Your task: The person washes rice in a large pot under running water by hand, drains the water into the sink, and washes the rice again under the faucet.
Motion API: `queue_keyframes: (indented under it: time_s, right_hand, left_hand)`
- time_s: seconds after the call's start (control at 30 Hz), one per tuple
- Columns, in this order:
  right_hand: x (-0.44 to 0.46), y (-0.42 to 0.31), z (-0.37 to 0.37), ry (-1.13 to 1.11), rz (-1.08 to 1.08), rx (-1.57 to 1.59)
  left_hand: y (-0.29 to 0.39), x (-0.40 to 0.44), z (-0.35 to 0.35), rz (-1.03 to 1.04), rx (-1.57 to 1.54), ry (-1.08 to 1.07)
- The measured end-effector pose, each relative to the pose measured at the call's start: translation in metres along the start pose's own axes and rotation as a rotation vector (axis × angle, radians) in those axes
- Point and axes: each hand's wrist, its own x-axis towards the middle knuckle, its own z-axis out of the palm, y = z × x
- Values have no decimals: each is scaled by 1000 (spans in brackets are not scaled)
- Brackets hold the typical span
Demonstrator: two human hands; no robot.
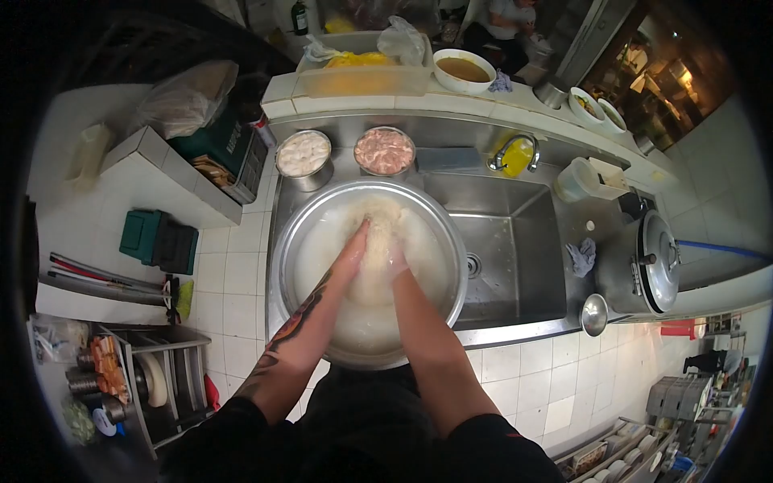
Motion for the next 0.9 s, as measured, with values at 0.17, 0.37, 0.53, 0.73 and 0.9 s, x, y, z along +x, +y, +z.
queue_keyframes:
  time_s: [0.17,0.37,0.53,0.73,0.9]
  right_hand:
    - [-32,0,6,-49,100,38]
    - [-34,-38,7,-353,-287,-488]
    - [-51,-67,23,82,-430,-1954]
    - [-5,-11,-47,9,-367,-2244]
    - [-36,20,-32,-440,-39,-2513]
  left_hand:
    - [-40,40,-18,82,-51,-5]
    - [28,-30,-27,508,780,60]
    - [58,-60,-20,297,996,135]
    - [-13,-14,-69,542,1432,-62]
    - [-53,27,-105,93,1626,-420]
